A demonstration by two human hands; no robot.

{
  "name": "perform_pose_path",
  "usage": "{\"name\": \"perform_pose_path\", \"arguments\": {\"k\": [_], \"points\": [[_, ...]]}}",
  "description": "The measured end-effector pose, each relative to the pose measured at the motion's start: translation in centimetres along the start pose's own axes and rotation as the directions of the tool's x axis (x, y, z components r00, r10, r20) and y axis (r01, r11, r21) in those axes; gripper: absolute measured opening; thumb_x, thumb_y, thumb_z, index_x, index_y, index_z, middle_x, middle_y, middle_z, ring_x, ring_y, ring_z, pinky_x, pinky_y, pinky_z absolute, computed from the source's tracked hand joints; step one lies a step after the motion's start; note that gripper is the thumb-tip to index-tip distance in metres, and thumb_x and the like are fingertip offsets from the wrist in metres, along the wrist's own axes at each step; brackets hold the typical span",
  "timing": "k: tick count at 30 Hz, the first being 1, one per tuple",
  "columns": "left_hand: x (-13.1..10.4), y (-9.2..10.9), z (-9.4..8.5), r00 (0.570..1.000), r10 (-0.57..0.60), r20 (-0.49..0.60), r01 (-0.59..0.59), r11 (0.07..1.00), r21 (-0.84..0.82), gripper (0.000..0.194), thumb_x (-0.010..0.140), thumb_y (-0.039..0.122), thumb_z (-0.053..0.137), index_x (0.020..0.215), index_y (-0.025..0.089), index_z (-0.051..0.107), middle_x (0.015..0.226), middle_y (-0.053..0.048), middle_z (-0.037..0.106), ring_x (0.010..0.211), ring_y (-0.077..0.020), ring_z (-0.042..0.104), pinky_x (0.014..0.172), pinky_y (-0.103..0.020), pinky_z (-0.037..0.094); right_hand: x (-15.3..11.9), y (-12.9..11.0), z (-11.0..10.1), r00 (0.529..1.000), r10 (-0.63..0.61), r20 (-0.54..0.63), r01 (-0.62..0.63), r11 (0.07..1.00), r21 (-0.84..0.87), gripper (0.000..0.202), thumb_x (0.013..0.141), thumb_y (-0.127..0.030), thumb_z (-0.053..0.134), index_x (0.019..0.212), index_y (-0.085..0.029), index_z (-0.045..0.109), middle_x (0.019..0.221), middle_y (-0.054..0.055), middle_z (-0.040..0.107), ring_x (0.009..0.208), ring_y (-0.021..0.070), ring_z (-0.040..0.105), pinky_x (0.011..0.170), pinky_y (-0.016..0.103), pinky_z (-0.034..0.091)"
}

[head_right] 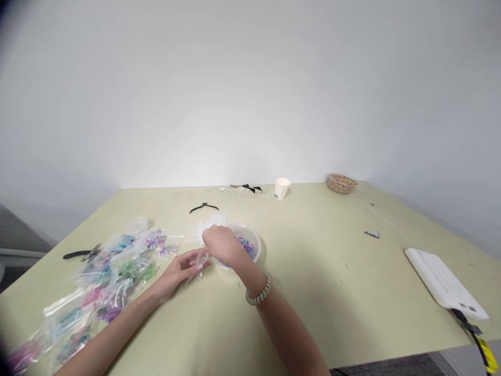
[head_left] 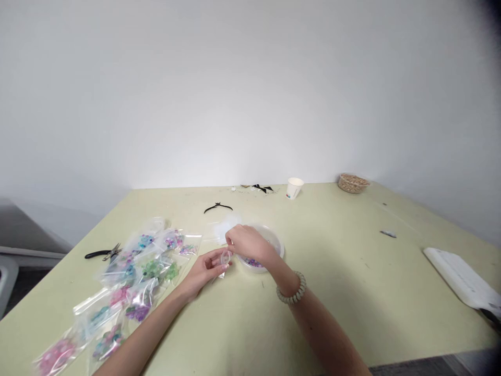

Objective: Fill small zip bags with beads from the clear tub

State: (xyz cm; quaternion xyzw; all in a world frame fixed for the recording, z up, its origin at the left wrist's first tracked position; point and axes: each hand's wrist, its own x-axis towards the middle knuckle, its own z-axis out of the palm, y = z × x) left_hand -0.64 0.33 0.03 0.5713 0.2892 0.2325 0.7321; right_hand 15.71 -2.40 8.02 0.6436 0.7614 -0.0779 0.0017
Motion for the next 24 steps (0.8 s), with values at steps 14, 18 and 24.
{"name": "perform_pose_path", "arguments": {"k": [14,18,24], "points": [[-0.03,0.03,0.13,1.000,-0.010,0.028,0.010,1.000,0.001,0.057,0.070,0.037,0.073,0.121,0.018,0.058,0.107,-0.008,0.069,0.100,-0.0253,0.061,0.086,-0.034,0.044,0.26,-0.11,0.45,1.000,-0.007,-0.005,0.007,1.000,-0.012,0.016,0.083,-0.016,0.051,0.088,-0.015,0.066,0.094,0.011,0.066,0.084,0.0218,0.062,0.066,0.026,0.043],[-0.02,-0.03,0.14,1.000,-0.015,0.023,0.015,1.000,0.002,0.057,0.070,0.038,0.073,0.122,0.019,0.058,0.107,-0.008,0.069,0.102,-0.0251,0.060,0.087,-0.033,0.044,0.19,-0.22,0.43,1.000,-0.008,0.012,0.008,1.000,-0.009,0.016,0.082,-0.015,0.052,0.089,-0.014,0.066,0.095,0.011,0.066,0.083,0.0212,0.062,0.065,0.026,0.043],[-0.04,0.02,0.18,1.000,-0.011,0.028,0.011,1.000,0.007,0.057,0.070,0.038,0.073,0.122,0.019,0.057,0.107,-0.008,0.069,0.099,-0.0238,0.061,0.087,-0.032,0.043,0.15,-0.29,0.21,1.000,0.000,0.018,0.000,1.000,-0.011,0.015,0.082,-0.014,0.052,0.089,-0.014,0.066,0.094,0.010,0.066,0.083,0.0212,0.062,0.065,0.026,0.043]]}}
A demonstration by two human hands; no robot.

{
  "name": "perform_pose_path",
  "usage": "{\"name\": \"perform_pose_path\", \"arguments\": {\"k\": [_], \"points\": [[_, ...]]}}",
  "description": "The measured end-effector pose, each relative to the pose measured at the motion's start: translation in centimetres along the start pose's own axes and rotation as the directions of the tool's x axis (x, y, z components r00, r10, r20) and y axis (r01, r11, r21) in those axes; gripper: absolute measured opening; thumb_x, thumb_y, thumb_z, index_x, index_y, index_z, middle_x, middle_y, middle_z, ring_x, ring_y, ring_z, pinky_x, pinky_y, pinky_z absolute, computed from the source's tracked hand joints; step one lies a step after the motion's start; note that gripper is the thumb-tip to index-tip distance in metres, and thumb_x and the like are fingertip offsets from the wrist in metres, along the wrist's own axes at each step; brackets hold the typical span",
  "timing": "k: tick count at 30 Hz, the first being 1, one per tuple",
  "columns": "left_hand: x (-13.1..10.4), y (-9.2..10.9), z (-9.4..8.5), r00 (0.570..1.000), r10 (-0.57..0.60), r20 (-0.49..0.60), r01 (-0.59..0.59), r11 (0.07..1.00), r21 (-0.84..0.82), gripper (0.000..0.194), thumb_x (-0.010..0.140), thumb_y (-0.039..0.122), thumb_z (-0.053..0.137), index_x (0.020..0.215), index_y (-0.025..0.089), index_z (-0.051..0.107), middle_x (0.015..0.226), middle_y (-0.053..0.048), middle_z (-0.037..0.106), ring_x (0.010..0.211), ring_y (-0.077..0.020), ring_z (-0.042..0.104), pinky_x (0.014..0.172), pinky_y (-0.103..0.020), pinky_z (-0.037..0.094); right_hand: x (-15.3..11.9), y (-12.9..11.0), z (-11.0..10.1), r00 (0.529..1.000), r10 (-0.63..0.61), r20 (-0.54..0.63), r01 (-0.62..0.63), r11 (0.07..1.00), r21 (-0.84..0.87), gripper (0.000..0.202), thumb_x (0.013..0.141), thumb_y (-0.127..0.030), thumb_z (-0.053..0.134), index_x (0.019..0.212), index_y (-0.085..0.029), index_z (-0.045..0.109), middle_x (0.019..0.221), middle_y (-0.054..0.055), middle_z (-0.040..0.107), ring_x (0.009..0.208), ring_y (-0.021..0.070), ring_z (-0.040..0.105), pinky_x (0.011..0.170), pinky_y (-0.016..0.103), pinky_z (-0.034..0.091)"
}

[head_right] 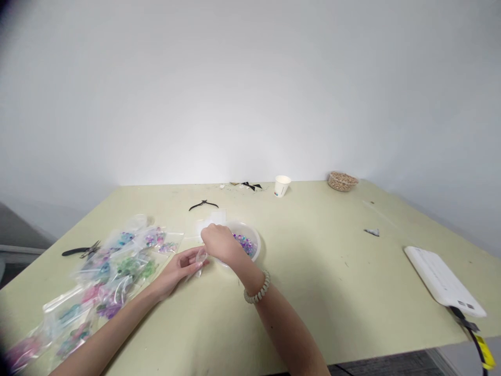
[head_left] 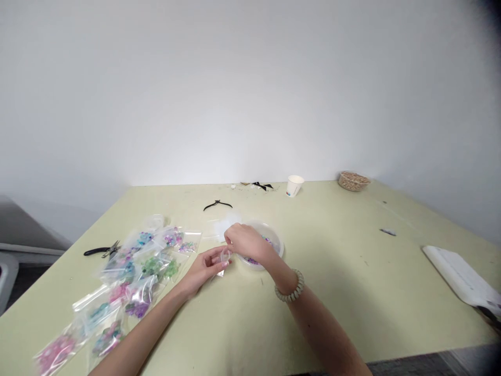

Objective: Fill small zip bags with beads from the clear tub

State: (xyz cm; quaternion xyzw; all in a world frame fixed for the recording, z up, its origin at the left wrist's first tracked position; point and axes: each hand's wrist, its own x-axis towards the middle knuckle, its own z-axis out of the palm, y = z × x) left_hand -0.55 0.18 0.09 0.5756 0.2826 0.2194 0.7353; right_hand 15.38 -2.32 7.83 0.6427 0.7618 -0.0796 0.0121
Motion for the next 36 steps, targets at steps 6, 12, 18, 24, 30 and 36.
{"name": "perform_pose_path", "arguments": {"k": [6,12,18,24,30,36], "points": [[0.00,0.07,-0.02,1.000,-0.002,0.009,0.002,1.000,-0.004,0.055,0.071,0.037,0.072,0.121,0.020,0.058,0.106,-0.007,0.069,0.098,-0.0229,0.061,0.087,-0.032,0.043,0.07,0.09,0.21,1.000,-0.010,-0.006,0.010,1.000,-0.005,0.015,0.082,-0.015,0.052,0.089,-0.014,0.066,0.094,0.010,0.065,0.082,0.0211,0.062,0.064,0.026,0.043],[0.08,-0.18,-0.19,1.000,0.005,0.005,-0.005,1.000,0.005,0.053,0.072,0.035,0.072,0.121,0.021,0.058,0.104,-0.006,0.070,0.098,-0.0223,0.061,0.086,-0.031,0.042,0.05,-0.01,0.31,1.000,-0.006,-0.001,0.006,1.000,-0.001,0.017,0.084,-0.015,0.051,0.091,-0.014,0.066,0.097,0.011,0.065,0.084,0.0205,0.062,0.065,0.025,0.043],[0.25,-0.66,-0.53,0.999,0.025,0.038,-0.025,1.000,0.000,0.050,0.076,0.033,0.068,0.123,0.020,0.056,0.103,-0.006,0.069,0.093,-0.0204,0.062,0.086,-0.031,0.042,0.05,-0.22,0.11,1.000,-0.006,-0.003,0.006,1.000,-0.003,0.017,0.084,-0.014,0.050,0.091,-0.013,0.066,0.095,0.011,0.066,0.084,0.0210,0.063,0.067,0.026,0.044],[0.22,-0.45,-0.42,1.000,0.014,0.024,-0.014,1.000,0.004,0.050,0.074,0.035,0.069,0.121,0.022,0.058,0.105,-0.006,0.069,0.098,-0.0220,0.061,0.085,-0.030,0.043,0.06,-0.25,0.11,1.000,-0.015,-0.007,0.015,1.000,-0.008,0.016,0.084,-0.016,0.052,0.092,-0.012,0.066,0.094,0.012,0.066,0.085,0.0217,0.063,0.067,0.026,0.045],[0.24,-0.50,-0.51,1.000,-0.001,0.020,0.002,1.000,-0.018,0.051,0.073,0.037,0.070,0.121,0.022,0.059,0.108,-0.006,0.069,0.103,-0.0236,0.059,0.088,-0.031,0.043,-0.07,-0.43,-0.21,1.000,-0.013,0.009,0.013,1.000,-0.006,0.017,0.083,-0.014,0.052,0.092,-0.011,0.066,0.093,0.012,0.066,0.085,0.0223,0.064,0.066,0.027,0.045],[0.26,-0.54,-0.53,1.000,-0.015,-0.002,0.015,1.000,-0.006,0.051,0.073,0.037,0.070,0.120,0.021,0.059,0.105,-0.007,0.069,0.103,-0.0240,0.060,0.088,-0.032,0.043,0.11,-0.43,0.11,1.000,-0.018,-0.015,0.018,1.000,-0.020,0.020,0.083,-0.010,0.049,0.092,-0.011,0.066,0.092,0.013,0.066,0.084,0.0228,0.064,0.066,0.027,0.045]]}}
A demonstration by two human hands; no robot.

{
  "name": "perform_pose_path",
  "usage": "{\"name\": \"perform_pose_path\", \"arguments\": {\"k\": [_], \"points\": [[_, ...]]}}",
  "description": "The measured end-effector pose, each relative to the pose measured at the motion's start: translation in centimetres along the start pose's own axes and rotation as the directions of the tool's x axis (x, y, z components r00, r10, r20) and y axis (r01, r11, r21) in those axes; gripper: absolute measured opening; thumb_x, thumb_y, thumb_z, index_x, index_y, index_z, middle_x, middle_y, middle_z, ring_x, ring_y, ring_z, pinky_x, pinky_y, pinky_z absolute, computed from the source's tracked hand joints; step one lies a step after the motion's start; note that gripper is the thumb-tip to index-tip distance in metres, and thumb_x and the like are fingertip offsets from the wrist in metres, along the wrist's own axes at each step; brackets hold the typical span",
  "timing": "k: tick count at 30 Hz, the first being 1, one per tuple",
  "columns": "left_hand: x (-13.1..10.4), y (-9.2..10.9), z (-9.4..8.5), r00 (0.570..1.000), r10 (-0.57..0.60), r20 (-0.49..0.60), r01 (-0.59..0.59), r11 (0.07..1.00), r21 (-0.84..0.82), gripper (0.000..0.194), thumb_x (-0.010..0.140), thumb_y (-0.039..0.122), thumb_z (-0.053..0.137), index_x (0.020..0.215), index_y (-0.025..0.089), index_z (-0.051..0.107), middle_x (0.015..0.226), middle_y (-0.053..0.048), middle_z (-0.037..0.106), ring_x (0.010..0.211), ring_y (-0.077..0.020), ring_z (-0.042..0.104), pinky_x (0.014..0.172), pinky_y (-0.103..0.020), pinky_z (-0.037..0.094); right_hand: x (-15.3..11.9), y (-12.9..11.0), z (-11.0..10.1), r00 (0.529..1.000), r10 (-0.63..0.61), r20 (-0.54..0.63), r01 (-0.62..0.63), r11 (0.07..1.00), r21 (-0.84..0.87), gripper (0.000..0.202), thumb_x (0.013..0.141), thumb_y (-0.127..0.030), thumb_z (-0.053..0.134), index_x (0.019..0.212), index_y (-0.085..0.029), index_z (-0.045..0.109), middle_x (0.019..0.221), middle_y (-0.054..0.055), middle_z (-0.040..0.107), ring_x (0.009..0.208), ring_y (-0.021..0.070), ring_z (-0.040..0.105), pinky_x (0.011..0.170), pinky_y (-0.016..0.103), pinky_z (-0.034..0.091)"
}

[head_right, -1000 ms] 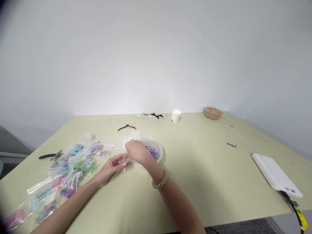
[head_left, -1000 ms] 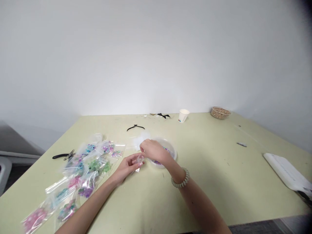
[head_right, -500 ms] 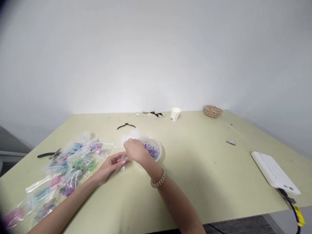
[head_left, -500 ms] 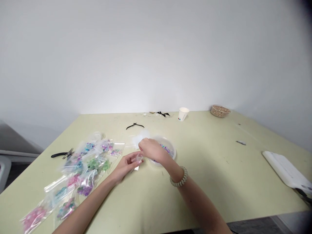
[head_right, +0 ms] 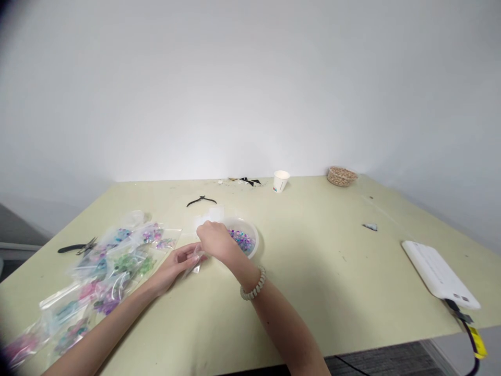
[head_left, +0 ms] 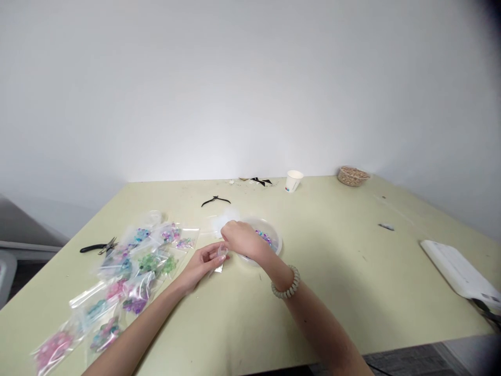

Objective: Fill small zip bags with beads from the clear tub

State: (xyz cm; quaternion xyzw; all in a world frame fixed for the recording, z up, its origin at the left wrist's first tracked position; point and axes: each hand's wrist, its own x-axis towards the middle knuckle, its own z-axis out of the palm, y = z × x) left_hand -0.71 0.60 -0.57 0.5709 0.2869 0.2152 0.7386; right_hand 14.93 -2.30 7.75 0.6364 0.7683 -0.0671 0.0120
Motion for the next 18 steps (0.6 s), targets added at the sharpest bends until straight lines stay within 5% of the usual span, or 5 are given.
{"name": "perform_pose_path", "arguments": {"k": [18], "points": [[0.16,-0.13,-0.02,0.999,0.027,-0.026,-0.027,1.000,-0.001,0.046,0.074,0.040,0.069,0.114,0.018,0.063,0.112,-0.009,0.067,0.105,-0.0257,0.060,0.090,-0.033,0.042,0.21,0.07,0.52,1.000,-0.012,-0.010,0.012,1.000,-0.010,0.018,0.084,-0.016,0.054,0.095,-0.010,0.066,0.091,0.014,0.065,0.085,0.0235,0.064,0.068,0.028,0.047]]}}
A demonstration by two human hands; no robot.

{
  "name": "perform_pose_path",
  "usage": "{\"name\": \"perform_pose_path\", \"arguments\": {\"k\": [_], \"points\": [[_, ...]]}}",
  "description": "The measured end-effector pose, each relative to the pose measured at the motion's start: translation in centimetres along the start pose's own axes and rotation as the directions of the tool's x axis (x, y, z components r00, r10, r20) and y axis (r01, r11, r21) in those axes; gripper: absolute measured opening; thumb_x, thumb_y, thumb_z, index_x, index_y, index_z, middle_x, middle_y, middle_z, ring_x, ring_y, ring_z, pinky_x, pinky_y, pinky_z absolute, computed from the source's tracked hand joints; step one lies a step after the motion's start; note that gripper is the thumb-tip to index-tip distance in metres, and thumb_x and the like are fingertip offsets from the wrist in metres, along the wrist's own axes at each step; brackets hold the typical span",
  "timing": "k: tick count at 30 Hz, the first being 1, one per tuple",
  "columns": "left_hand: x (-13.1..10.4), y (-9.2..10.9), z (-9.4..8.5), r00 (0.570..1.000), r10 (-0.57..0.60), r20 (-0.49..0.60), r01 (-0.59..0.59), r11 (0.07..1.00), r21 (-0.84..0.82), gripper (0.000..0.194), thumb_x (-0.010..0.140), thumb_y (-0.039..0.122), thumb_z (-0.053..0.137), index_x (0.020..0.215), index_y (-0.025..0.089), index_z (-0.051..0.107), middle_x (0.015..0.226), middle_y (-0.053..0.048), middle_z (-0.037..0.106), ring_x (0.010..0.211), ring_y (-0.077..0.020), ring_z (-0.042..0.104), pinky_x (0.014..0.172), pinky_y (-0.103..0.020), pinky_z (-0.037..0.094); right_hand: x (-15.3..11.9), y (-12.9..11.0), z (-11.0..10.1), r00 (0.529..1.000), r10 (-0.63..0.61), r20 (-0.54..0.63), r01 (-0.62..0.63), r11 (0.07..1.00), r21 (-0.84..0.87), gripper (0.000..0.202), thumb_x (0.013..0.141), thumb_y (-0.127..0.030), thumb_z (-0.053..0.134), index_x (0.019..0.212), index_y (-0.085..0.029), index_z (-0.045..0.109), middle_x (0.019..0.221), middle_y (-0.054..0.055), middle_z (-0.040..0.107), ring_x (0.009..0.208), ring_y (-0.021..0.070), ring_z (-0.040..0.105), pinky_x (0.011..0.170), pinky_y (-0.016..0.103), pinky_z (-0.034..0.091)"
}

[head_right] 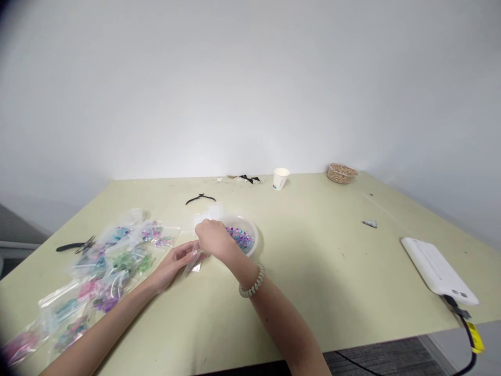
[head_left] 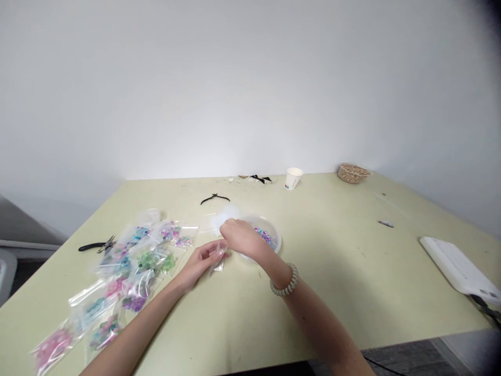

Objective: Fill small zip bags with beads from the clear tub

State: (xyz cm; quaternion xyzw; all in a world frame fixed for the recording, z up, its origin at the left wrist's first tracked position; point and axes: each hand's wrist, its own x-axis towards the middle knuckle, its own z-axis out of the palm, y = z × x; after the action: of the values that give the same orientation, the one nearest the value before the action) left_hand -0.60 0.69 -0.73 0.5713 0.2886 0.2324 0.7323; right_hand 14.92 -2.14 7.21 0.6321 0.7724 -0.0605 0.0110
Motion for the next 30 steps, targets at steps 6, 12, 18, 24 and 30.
{"name": "perform_pose_path", "arguments": {"k": [6,12,18,24,30], "points": [[-0.06,0.00,-0.04,1.000,-0.004,0.004,0.004,1.000,0.009,0.043,0.077,0.041,0.066,0.113,0.019,0.064,0.111,-0.009,0.067,0.105,-0.0262,0.059,0.088,-0.033,0.043,-0.04,-0.01,-0.11,1.000,-0.005,0.001,0.005,1.000,-0.006,0.020,0.084,-0.020,0.057,0.097,-0.009,0.066,0.092,0.015,0.065,0.085,0.0244,0.064,0.069,0.029,0.047],[0.01,-0.11,0.02,1.000,-0.013,-0.016,0.013,1.000,-0.009,0.045,0.078,0.045,0.063,0.114,0.017,0.063,0.103,-0.010,0.070,0.103,-0.0266,0.060,0.088,-0.034,0.042,0.06,-0.13,-0.11,1.000,0.005,0.009,-0.005,1.000,-0.001,0.022,0.086,-0.023,0.054,0.098,-0.008,0.066,0.093,0.016,0.065,0.086,0.0253,0.064,0.069,0.030,0.048],[0.01,0.02,0.01,1.000,-0.011,-0.020,0.011,1.000,0.021,0.044,0.081,0.044,0.059,0.117,0.018,0.061,0.098,-0.009,0.070,0.098,-0.0242,0.061,0.083,-0.031,0.043,0.09,-0.05,0.03,1.000,0.003,0.001,-0.003,1.000,0.000,0.022,0.086,-0.022,0.054,0.097,-0.009,0.066,0.093,0.016,0.065,0.084,0.0244,0.064,0.069,0.029,0.048],[0.04,0.32,0.19,0.999,-0.023,-0.025,0.024,1.000,0.017,0.045,0.079,0.044,0.062,0.115,0.016,0.062,0.097,-0.009,0.070,0.095,-0.0243,0.062,0.079,-0.030,0.043,0.31,-0.04,0.35,1.000,-0.001,-0.007,0.001,1.000,-0.001,0.021,0.086,-0.022,0.054,0.096,-0.009,0.066,0.091,0.017,0.065,0.083,0.0238,0.064,0.068,0.029,0.047],[0.11,0.00,-0.02,0.999,-0.029,-0.034,0.028,1.000,-0.012,0.045,0.077,0.042,0.065,0.114,0.016,0.063,0.099,-0.010,0.070,0.096,-0.0247,0.062,0.079,-0.029,0.044,0.31,0.04,0.29,1.000,-0.005,-0.004,0.005,1.000,-0.003,0.019,0.084,-0.019,0.055,0.096,-0.009,0.066,0.091,0.016,0.066,0.083,0.0235,0.064,0.067,0.028,0.047]]}}
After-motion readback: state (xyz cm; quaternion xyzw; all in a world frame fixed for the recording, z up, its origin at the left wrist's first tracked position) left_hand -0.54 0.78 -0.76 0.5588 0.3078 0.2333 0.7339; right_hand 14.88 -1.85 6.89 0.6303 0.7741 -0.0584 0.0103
